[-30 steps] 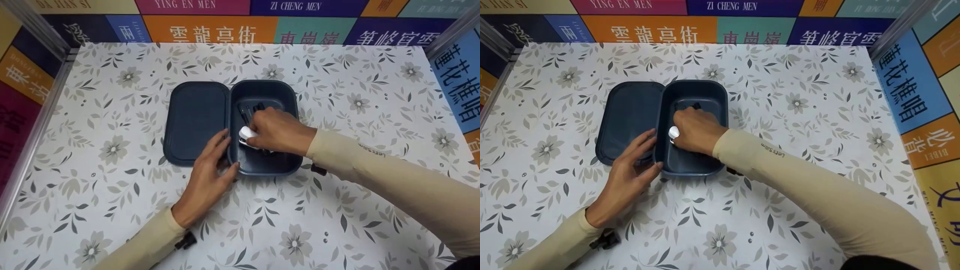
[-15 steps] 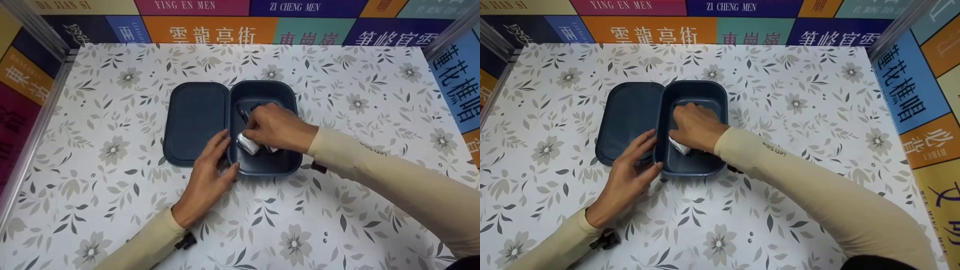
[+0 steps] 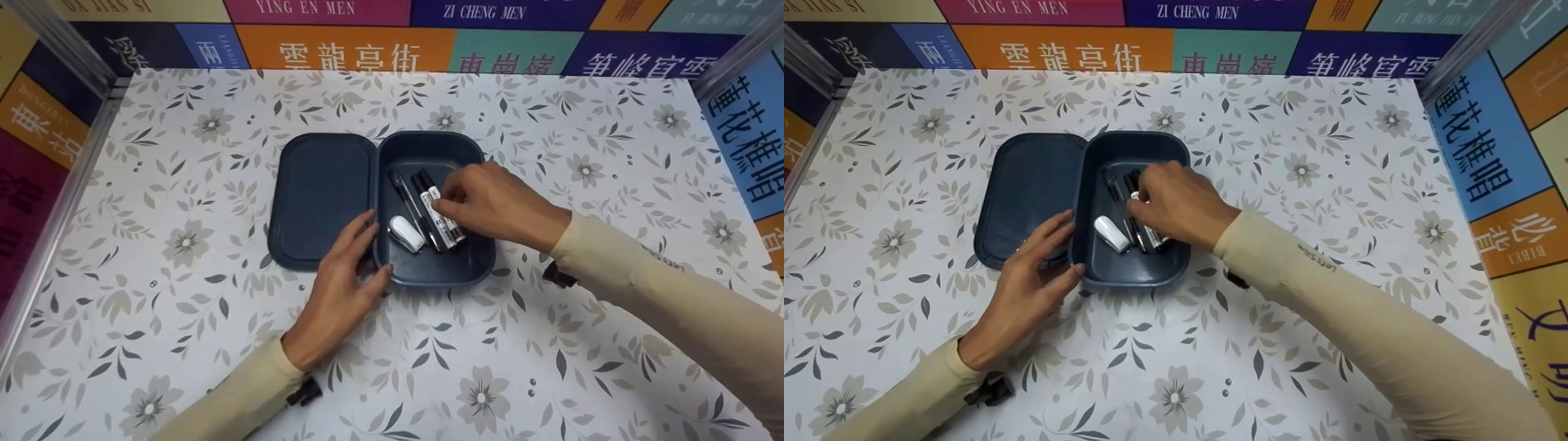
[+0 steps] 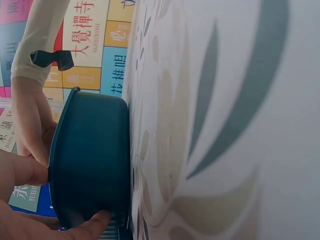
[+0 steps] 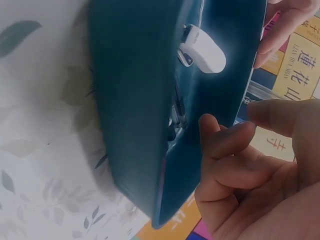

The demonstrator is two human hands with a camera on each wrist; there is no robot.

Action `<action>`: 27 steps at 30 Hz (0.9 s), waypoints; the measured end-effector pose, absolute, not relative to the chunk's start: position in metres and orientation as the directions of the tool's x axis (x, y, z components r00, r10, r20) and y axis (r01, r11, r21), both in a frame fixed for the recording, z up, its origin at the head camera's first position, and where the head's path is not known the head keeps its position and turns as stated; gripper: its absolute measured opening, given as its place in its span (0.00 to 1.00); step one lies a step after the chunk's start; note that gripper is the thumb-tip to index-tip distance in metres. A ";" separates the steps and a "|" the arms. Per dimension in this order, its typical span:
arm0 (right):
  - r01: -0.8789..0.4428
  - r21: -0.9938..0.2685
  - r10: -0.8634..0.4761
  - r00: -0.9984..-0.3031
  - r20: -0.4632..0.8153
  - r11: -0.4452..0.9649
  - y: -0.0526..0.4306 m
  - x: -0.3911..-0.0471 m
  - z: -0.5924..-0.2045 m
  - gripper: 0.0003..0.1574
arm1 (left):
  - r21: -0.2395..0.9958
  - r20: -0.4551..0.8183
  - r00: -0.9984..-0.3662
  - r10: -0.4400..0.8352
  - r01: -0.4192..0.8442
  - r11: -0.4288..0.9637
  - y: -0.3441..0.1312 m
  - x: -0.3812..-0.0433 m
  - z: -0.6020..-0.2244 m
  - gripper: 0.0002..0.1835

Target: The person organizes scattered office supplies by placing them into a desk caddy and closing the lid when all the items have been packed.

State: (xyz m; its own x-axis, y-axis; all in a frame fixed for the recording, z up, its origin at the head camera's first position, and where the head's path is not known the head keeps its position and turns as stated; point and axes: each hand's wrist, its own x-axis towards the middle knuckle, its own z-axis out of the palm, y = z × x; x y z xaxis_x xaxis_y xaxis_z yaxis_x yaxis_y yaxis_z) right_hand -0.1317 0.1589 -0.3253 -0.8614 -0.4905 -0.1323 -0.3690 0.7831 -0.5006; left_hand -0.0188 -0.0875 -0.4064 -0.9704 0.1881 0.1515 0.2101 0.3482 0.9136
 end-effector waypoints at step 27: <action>-0.349 -0.595 -0.393 -0.918 0.060 0.725 0.193 -0.092 -0.343 0.09 | 0.902 0.159 -0.969 0.191 0.221 0.372 -0.088 -0.019 -0.405 0.38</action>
